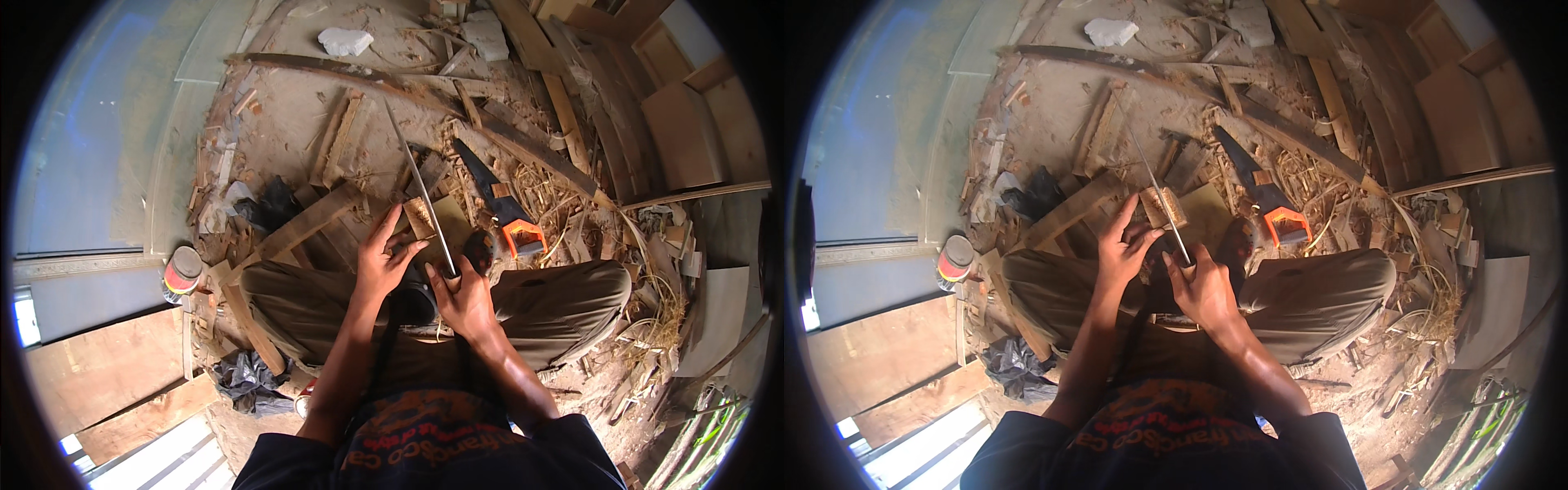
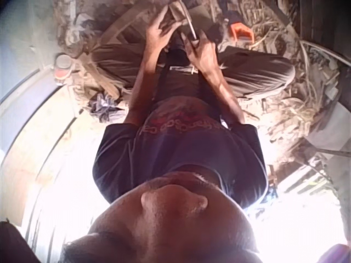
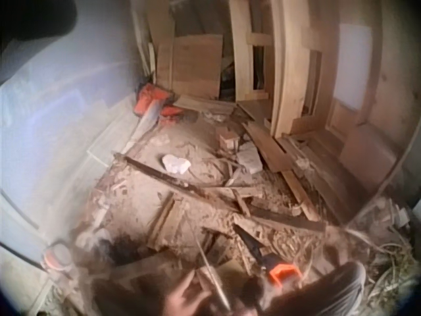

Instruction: The person sits on the floor and uses a metal file to shape a small block of wood. They repeatedly file the edges and corners, turning the block to work on different sides. The person then uses a larger wooden block to rub against the filed piece, likely to smooth the surface.

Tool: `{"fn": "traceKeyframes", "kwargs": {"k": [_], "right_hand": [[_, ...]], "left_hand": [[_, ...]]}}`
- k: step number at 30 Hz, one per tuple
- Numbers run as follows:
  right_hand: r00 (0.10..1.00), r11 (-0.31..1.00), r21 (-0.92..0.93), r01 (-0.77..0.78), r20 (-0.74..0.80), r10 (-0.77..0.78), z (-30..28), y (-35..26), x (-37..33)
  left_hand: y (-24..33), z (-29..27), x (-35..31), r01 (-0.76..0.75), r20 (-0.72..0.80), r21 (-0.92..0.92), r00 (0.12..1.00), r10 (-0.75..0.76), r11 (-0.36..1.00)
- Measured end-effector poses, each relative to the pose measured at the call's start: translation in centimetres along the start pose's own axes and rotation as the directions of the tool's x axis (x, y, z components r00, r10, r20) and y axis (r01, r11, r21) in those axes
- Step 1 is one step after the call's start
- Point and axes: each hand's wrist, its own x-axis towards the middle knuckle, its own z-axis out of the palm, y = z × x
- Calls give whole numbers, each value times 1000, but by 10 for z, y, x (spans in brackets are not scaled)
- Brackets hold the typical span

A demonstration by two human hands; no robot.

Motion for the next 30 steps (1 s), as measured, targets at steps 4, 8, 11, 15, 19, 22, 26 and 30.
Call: {"fn": "traceKeyframes", "kwargs": {"k": [4, 8, 11, 15, 19, 22, 26, 30], "right_hand": [[994, 995, 31, -93, 57, 91, -1, -3, -11], [991, 993, -8, -120, 51, 120, -2, 7, 1], [995, 995, 9, -97, 31, 96, -12, -10, -3], [996, 993, 75, -91, 33, 89, -7, -7, -18], [993, 995, 4, -103, 58, 102, -11, 7, -12], [1000, 999, 52, -5, -1, 6, -16, -5, -25], [992, 991, 57, -118, 56, 115, -15, -2, -24], [986, 989, -11, -149, 80, 149, -17, 10, -10]], "left_hand": [[11, -3, -6, -37, 11, 52, 999, 36, 998], [-11, 5, 0, -41, 13, 59, 999, 40, 997], [9, 7, 3, -67, 23, 82, 998, 65, 994], [19, 1, -11, -63, 36, 117, 998, 59, 991], [2, 9, -11, -57, 54, 111, 997, 51, 992], [29, 5, -11, -111, 58, 164, 993, 102, 980], [26, 5, -12, -87, 64, 226, 995, 74, 970], [-11, 14, -11, -113, 48, 166, 993, 106, 980]]}}
